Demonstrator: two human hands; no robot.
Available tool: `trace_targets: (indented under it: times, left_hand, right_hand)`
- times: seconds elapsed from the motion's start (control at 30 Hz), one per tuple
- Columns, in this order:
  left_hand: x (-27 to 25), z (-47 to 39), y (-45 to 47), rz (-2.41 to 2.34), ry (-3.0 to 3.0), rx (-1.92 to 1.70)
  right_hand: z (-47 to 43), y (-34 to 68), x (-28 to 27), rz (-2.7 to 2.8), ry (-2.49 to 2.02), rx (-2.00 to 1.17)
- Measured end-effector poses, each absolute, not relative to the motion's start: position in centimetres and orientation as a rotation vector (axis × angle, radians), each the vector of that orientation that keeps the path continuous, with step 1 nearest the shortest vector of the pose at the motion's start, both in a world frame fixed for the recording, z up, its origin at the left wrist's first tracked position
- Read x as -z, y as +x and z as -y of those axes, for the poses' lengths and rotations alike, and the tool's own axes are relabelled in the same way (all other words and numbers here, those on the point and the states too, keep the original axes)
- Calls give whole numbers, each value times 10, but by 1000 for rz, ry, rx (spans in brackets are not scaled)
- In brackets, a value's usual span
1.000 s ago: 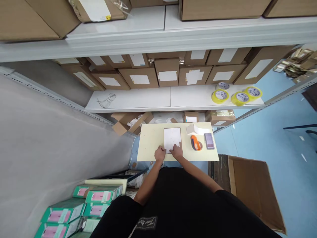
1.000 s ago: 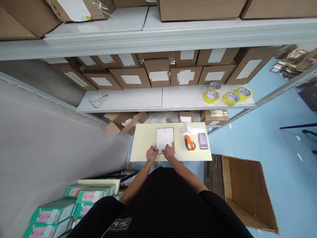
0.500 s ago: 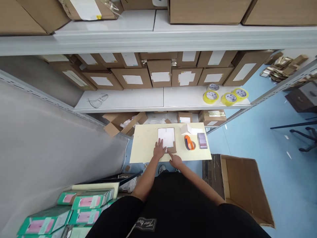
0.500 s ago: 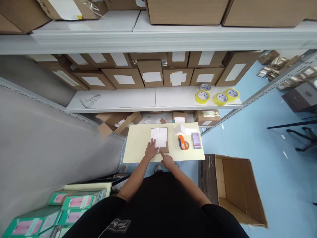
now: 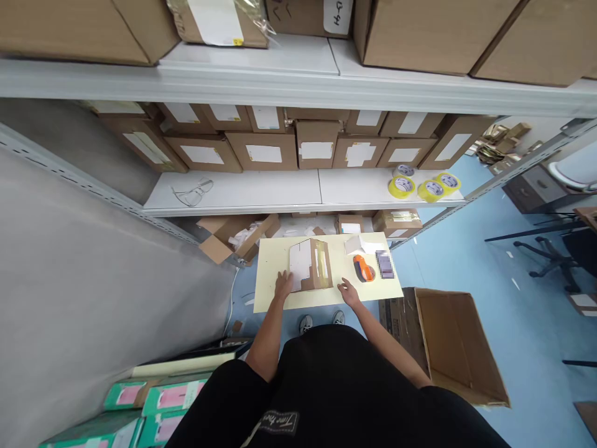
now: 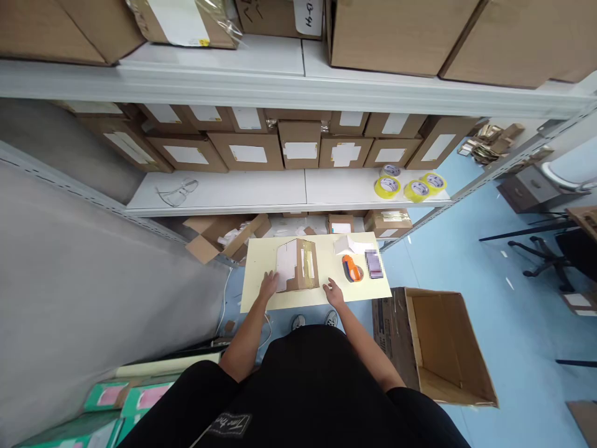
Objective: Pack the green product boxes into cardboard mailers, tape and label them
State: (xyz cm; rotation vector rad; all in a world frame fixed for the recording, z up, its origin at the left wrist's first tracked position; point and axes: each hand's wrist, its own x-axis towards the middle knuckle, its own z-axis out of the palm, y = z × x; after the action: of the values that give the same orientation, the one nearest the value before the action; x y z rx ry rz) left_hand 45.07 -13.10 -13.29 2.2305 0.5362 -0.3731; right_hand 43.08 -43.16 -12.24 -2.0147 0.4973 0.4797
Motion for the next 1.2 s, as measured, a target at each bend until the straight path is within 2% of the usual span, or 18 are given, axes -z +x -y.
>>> trace_targets:
  times: [0.17,0.33,0.53,0.67,0.8,0.93,1.2]
  left_hand:
    - [122,122,424,-521,1961,445]
    - [111,132,411,-338,1610,356]
    - [84,141,426,-144,1547,319]
    - [54,178,450,-12,1559,412]
    - [28,247,478,114,1576,573]
    - [18,351,497,309,1524,651]
    - [43,587,496,547,1597,880]
  right_hand:
    - [362,434,127,-361,-1767,-508]
    - [325,438,118,-350,-1750,-442]
    - [347,428,88,-374,-1575,-243]
    - [385,413,61,-402,-1449,-79]
    - [440,394,42,-445,-1326,144]
    - [510,370,41,-584,-1242,374]
    - [671,320,77,-1125,-1248,560]
